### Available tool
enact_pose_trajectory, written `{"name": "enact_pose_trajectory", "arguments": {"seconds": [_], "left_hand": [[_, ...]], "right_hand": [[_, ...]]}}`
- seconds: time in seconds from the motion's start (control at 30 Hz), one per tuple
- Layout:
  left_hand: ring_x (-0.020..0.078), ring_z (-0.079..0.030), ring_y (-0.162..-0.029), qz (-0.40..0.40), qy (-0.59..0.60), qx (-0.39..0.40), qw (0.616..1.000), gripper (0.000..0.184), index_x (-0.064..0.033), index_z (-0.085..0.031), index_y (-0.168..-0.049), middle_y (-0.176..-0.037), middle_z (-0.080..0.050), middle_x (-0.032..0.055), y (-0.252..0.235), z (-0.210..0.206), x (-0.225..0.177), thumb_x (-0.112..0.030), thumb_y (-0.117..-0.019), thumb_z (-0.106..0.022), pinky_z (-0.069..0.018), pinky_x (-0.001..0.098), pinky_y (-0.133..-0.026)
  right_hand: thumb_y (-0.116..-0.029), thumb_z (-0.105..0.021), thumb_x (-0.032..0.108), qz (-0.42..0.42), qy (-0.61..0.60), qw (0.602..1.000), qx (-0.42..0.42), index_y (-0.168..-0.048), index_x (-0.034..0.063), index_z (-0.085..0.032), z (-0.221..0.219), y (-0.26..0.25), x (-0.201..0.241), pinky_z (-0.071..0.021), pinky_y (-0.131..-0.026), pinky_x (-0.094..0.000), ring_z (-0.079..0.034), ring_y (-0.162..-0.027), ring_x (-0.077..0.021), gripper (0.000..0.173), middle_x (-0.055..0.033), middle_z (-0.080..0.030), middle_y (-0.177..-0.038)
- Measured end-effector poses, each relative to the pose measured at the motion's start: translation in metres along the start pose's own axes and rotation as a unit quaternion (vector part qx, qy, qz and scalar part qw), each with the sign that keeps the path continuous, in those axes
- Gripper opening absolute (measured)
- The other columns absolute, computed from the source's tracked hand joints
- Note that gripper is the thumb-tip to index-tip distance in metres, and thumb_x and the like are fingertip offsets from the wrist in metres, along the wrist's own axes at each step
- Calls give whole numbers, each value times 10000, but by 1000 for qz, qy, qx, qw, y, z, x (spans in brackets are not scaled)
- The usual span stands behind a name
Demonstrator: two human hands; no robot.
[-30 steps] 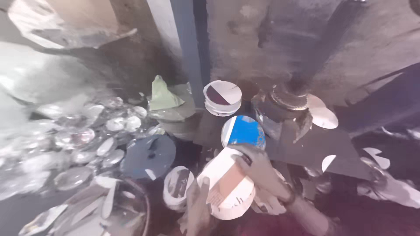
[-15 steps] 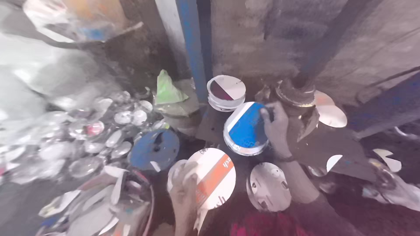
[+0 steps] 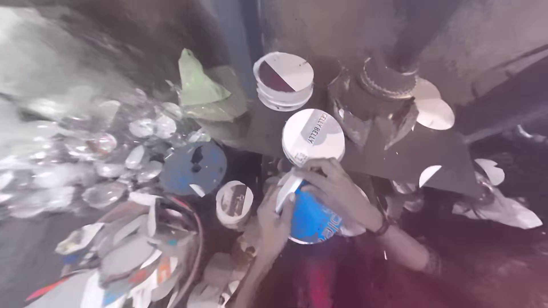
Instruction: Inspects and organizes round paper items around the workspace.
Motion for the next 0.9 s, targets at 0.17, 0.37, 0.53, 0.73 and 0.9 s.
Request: {"name": "enact_pose_trajectory", "arguments": {"seconds": [0.17,0.37,0.53,0.73,0.9], "left_hand": [[-61,-644,-803,15,63,-80,995,165,88,-615,-1059,-894,-671,-49,-2,19,2,-28,-960,-551,-564,147,-744],[-47,-636,-756,2,78,-98,992,127,26,-623,-1023,-845,-643,-88,-2,22,6,-65,-974,-549,-561,152,-700],[-92,-598,-738,3,10,-113,994,155,57,-627,-988,-815,-619,-71,-5,27,2,-87,-963,-576,-528,113,-694],[143,-655,-1043,-182,-284,-14,941,357,2,-743,-1022,-1081,-704,197,0,91,-41,-333,-947,-645,-497,233,-933],[435,-687,-1058,-186,-438,-41,879,476,32,-736,-1117,-1118,-710,276,14,134,-85,-399,-973,-595,-523,498,-951]], "right_hand": [[-908,-732,117,-138,-79,987,2,-1102,29,-748,34,1,-27,-574,-781,-274,-675,-879,-140,214,-105,-699,-1041],[-918,-711,89,-196,-186,959,-91,-1079,6,-730,26,29,-29,-582,-767,-189,-673,-839,-24,182,-45,-713,-998],[-946,-663,67,-164,-240,954,-77,-1076,19,-726,22,30,-22,-582,-837,-214,-663,-900,-10,152,-7,-708,-1008],[-1004,-599,166,-120,-154,981,-9,-1060,43,-771,29,14,-17,-553,-912,-251,-695,-980,-71,218,-53,-757,-1027],[-978,-664,280,-158,79,982,-65,-1437,47,-560,37,-36,-56,-475,-973,-583,-592,-1209,-400,525,-216,-615,-1332]]}}
Point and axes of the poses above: each hand's wrist, its own y-axis away from the middle knuckle, its own z-axis out of the back of the hand, x = y × z, the point moved 7 cm from there along -y, towards the middle knuckle
